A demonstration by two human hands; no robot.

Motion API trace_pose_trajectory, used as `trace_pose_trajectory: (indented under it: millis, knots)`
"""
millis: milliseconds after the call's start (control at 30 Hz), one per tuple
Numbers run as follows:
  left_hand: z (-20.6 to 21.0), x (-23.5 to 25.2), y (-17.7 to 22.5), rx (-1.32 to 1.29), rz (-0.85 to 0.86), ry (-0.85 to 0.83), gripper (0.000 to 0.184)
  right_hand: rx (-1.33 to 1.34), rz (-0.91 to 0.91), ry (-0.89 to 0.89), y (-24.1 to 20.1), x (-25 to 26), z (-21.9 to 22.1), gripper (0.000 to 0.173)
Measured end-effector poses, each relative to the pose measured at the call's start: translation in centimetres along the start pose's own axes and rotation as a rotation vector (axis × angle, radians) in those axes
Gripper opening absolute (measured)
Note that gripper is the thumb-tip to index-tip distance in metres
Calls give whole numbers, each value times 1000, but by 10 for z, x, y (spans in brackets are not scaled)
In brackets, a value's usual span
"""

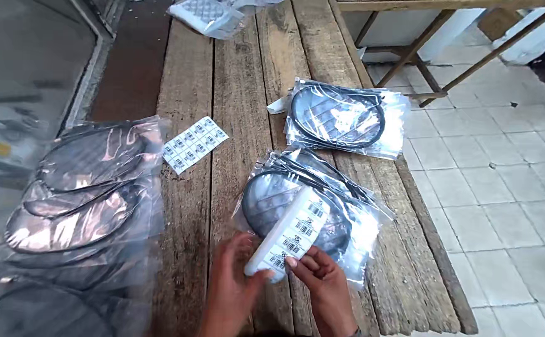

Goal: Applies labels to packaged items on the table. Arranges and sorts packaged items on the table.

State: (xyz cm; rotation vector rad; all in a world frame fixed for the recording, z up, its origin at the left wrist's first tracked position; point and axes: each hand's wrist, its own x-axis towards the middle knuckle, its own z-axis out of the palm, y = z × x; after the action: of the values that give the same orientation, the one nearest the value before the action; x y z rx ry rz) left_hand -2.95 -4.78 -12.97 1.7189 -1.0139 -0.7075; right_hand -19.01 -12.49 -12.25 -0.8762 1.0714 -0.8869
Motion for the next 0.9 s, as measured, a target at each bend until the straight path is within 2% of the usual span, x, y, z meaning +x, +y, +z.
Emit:
trace_pose_trajectory:
  millis: [67, 133, 167, 233, 267, 300, 333, 400, 433, 533, 700, 733, 800, 833, 900]
  knots:
    - [12, -21, 5, -103, -113, 9, 57, -12, -18, -4, 2, -8, 6, 23]
    - [14, -29, 8, -188, -156, 71, 36, -93, -89, -43, 3, -12, 4, 35]
    - [7, -31, 10, -203, -164, 65, 30, -182, -173, -50, 2, -10, -4, 51]
    - [-13, -34, 14, -221, -192, -55, 28, -383, -347, -92, -15, 2, -31, 92]
    - [-22, -36, 15, -238, -189, -130, 29, -447, -391, -146, -29, 9, -45, 99]
    - [-29, -37, 17, -248, -180, -196, 33, -483, -399, -212, -42, 14, -55, 94]
    - [-35, -39, 18, -241, -177, -242, 37, -484, -388, -286, -51, 16, -61, 80]
    - [-40, -44, 23, -205, -195, -218, 39, -468, -352, -373, -56, 11, -66, 44]
    - [-40, -46, 25, -198, -201, -167, 35, -461, -332, -383, -56, 8, -66, 37]
    - [-40, -51, 24, -205, -177, -60, 24, -402, -238, -404, -47, -2, -66, 38]
    - [-38, -59, 27, -99, -102, 71, 14, -389, -203, -384, -44, -9, -62, 7]
    - [-37, -59, 29, -65, -108, 117, 17, -411, -191, -371, -45, -8, -61, 11]
    - [-36, -59, 31, -46, -112, 201, 19, -470, -178, -356, -46, -8, -59, 30]
    - [-36, -58, 32, -58, -100, 232, 18, -485, -181, -370, -46, -8, -59, 31]
    - [-38, -57, 34, -120, -68, 238, 17, -462, -198, -418, -49, -11, -60, 17]
